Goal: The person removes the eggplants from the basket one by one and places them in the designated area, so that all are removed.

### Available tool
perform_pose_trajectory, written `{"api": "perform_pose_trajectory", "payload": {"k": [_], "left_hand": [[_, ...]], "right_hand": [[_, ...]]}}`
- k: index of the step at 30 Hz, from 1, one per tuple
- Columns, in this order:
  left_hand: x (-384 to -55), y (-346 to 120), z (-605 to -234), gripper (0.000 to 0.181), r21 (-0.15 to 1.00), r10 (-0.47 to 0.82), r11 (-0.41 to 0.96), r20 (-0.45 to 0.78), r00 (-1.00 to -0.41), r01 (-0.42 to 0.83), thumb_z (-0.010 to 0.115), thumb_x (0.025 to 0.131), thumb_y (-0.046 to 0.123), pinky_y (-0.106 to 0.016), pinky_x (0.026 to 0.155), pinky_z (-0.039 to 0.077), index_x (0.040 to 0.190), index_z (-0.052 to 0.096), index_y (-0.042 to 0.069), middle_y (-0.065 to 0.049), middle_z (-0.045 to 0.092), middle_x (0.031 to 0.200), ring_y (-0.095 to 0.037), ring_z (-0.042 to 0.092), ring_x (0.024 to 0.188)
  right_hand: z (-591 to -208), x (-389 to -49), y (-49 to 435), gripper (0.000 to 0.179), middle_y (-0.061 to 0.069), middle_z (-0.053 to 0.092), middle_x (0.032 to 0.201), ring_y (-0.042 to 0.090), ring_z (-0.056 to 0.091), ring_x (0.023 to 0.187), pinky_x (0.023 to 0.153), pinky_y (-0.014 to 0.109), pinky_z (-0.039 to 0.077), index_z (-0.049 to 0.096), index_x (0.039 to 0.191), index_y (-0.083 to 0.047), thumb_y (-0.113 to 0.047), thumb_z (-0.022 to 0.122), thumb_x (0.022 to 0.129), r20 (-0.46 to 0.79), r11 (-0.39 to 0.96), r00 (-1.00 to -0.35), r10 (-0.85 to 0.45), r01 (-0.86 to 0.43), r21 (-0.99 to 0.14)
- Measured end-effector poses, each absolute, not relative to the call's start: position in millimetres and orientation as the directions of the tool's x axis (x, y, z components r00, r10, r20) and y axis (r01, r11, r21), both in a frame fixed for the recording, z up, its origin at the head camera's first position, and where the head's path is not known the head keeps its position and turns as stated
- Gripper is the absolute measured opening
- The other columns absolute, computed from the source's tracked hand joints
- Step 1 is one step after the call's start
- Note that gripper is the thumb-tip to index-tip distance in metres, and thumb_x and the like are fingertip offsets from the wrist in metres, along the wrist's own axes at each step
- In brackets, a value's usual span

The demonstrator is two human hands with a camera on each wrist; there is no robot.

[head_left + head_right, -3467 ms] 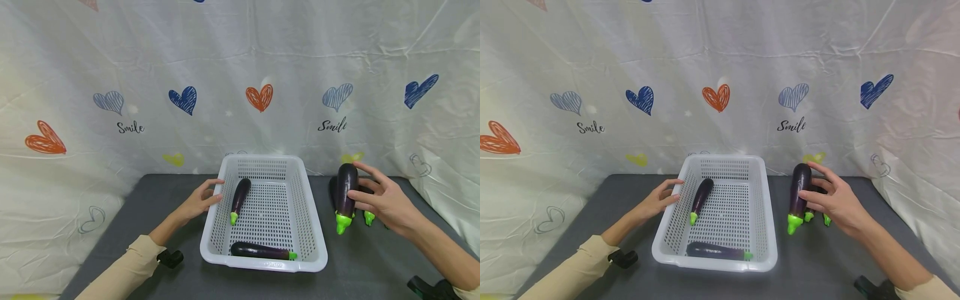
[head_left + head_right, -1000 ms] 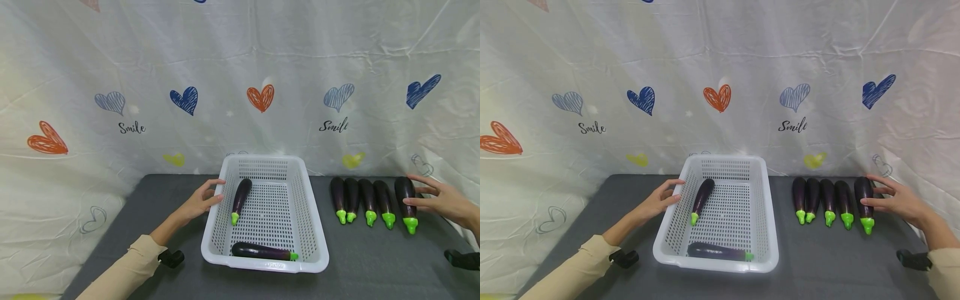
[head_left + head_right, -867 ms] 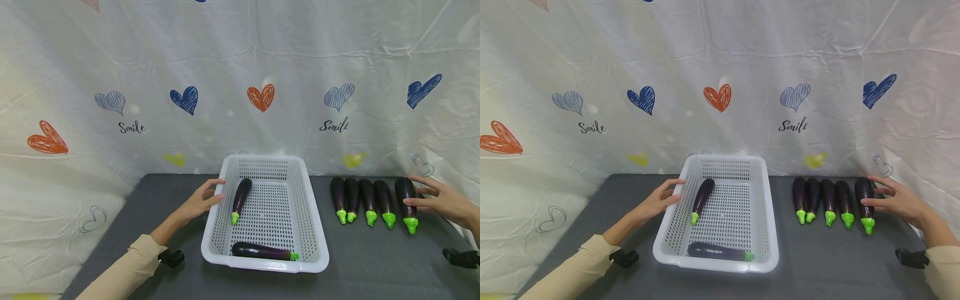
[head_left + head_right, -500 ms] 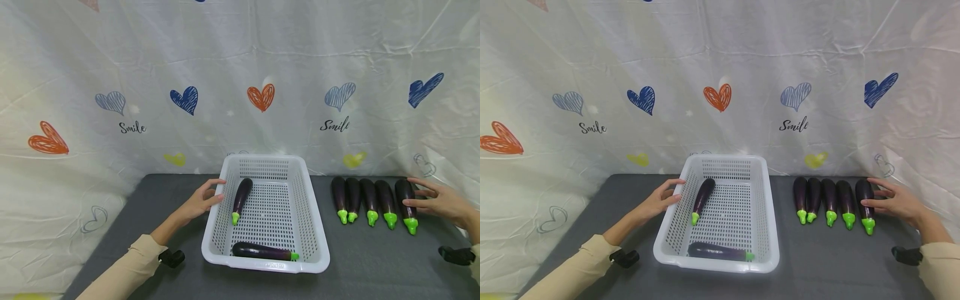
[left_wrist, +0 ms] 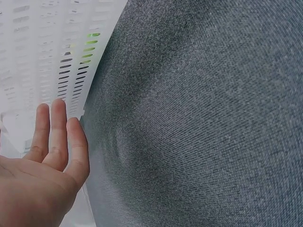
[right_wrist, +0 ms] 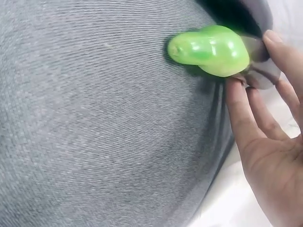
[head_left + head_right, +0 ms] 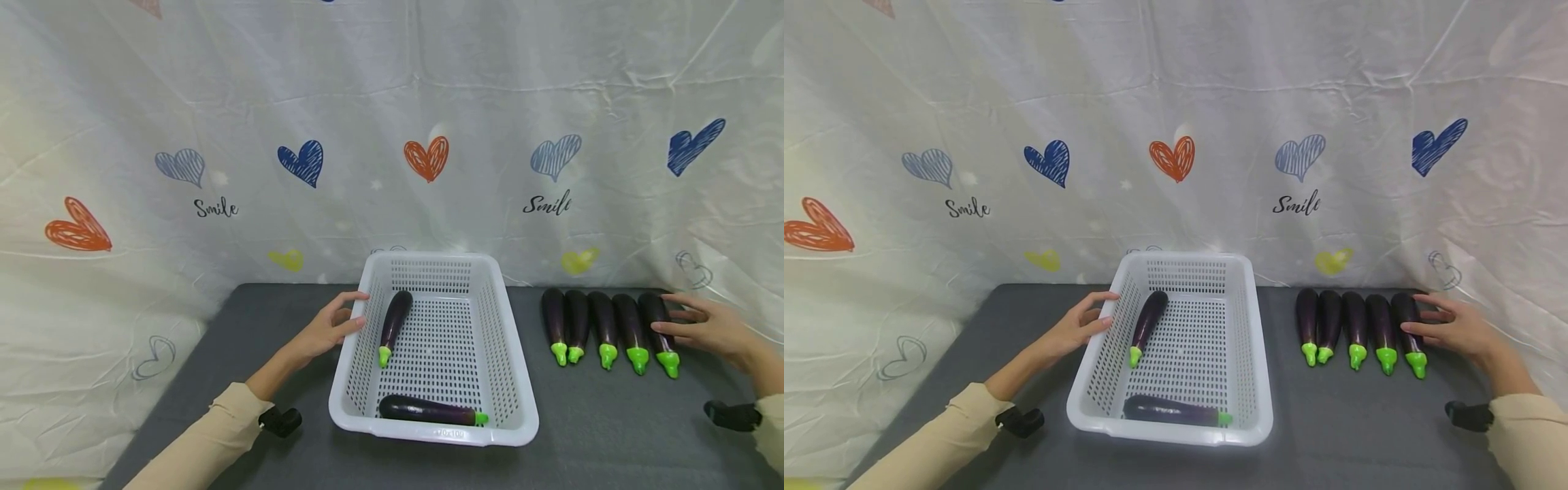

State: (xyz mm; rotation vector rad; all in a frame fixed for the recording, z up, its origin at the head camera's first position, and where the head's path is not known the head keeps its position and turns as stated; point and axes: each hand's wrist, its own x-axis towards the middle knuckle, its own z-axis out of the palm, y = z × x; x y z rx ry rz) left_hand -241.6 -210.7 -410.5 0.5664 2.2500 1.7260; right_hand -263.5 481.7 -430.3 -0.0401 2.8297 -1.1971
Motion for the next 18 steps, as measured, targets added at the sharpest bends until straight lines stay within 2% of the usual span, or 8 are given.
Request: {"api": "perform_pose_trajectory", "payload": {"k": [9, 13, 18], "left_hand": [[-242.1, -211.4, -411.0, 0.053, 0.962, 0.446, 0.221, 0.045, -0.894, 0.159, 0.061, 0.106, 0.022, -0.048, 0.082, 0.057, 0.153, 0.037, 0.02, -0.025, 0.053, 0.132, -0.035, 0.063, 0.108], [-241.3, -211.3, -410.6, 0.054, 0.963, 0.445, 0.217, 0.047, -0.894, 0.158, 0.061, 0.106, 0.022, -0.048, 0.081, 0.057, 0.153, 0.036, 0.02, -0.025, 0.053, 0.13, -0.036, 0.063, 0.107], [-241.2, -211.2, -411.6, 0.053, 0.963, 0.447, 0.221, 0.041, -0.894, 0.155, 0.06, 0.106, 0.022, -0.048, 0.081, 0.057, 0.154, 0.036, 0.022, -0.024, 0.054, 0.131, -0.036, 0.063, 0.108]], "right_hand": [[-432.0, -260.9, 477.6, 0.095, 0.057, 0.026, 0.135, 0.061, 0.051, 0.115, 0.074, 0.041, 0.059, 0.015, 0.152, 0.018, -0.035, 0.072, 0.097, -0.056, 0.72, -0.997, -0.044, 0.007, -0.694], [-431.8, -260.7, 477.0, 0.097, 0.058, 0.027, 0.134, 0.059, 0.055, 0.111, 0.074, 0.041, 0.059, 0.013, 0.153, 0.017, -0.038, 0.071, 0.098, -0.058, 0.73, -0.997, -0.046, 0.006, -0.683], [-429.5, -259.6, 476.0, 0.089, 0.057, 0.029, 0.132, 0.056, 0.059, 0.103, 0.07, 0.042, 0.059, 0.021, 0.149, 0.019, -0.037, 0.069, 0.1, -0.002, 0.736, -1.0, -0.013, -0.008, -0.677]]}}
